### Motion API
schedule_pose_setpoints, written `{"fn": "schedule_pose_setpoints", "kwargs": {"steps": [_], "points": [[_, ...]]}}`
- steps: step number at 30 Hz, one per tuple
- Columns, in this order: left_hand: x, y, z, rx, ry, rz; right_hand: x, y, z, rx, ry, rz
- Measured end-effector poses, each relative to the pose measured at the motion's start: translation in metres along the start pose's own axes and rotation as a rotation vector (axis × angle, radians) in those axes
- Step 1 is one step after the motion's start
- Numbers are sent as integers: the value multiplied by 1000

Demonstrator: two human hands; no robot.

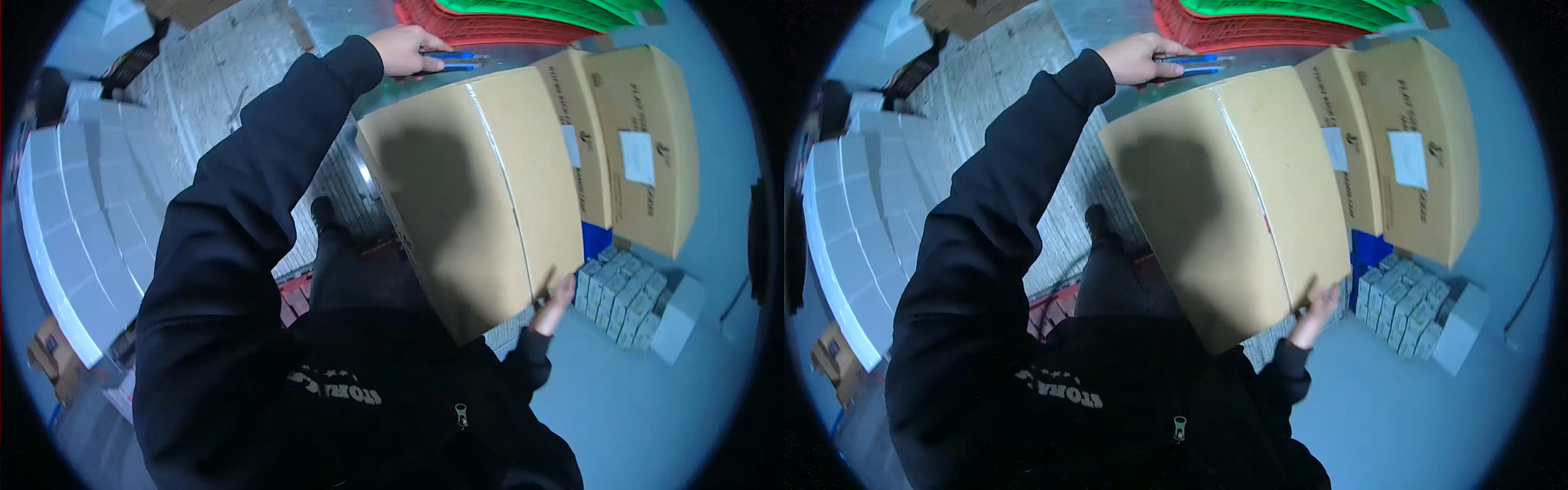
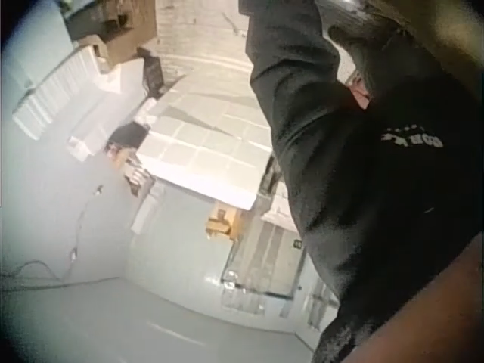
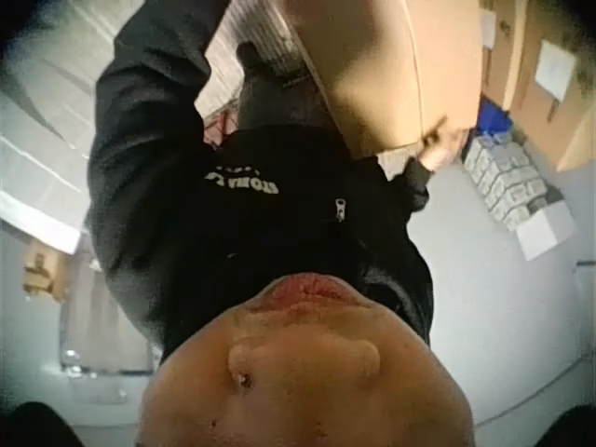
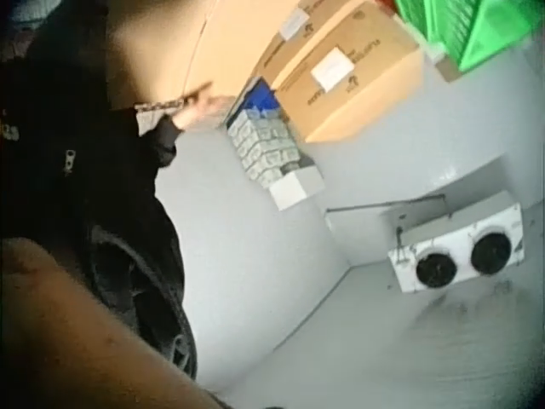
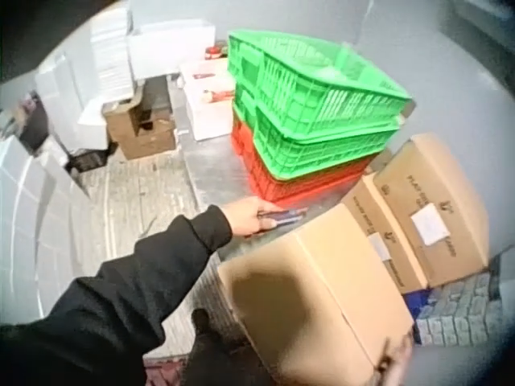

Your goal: Packing instant food pouches and ice packs into styrofoam shipping containers.

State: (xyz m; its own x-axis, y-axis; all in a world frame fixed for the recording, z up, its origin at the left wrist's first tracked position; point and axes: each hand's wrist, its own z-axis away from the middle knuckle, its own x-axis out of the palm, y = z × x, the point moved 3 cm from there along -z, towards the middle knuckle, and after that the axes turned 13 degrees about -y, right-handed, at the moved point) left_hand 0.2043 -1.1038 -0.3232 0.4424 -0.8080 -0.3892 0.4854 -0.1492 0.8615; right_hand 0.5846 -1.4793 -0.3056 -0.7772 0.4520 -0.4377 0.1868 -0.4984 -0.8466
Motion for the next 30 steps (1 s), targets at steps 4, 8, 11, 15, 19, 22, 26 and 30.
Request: {"fn": "schedule_pose_setpoints", "kwargs": {"steps": [4,8,11,15,19,22,26,30], "points": [[-4,13,3,178,65,-448,69,-16,16,-171,167,371],[-13,3,7,214,99,-364,72,-25,26,-180,233,337],[-16,11,7,148,33,-193,67,-25,23,-176,288,355],[-10,-11,-7,37,-232,215,66,-23,23,-175,304,294],[2,10,1,66,-228,366,66,-23,28,-177,296,215],[0,11,2,30,-259,328,70,-18,27,-308,320,228],[-23,23,17,-65,-493,121,73,-18,31,-197,302,170],[-51,-11,58,-195,-938,58,68,-15,36,-290,402,186]]}}
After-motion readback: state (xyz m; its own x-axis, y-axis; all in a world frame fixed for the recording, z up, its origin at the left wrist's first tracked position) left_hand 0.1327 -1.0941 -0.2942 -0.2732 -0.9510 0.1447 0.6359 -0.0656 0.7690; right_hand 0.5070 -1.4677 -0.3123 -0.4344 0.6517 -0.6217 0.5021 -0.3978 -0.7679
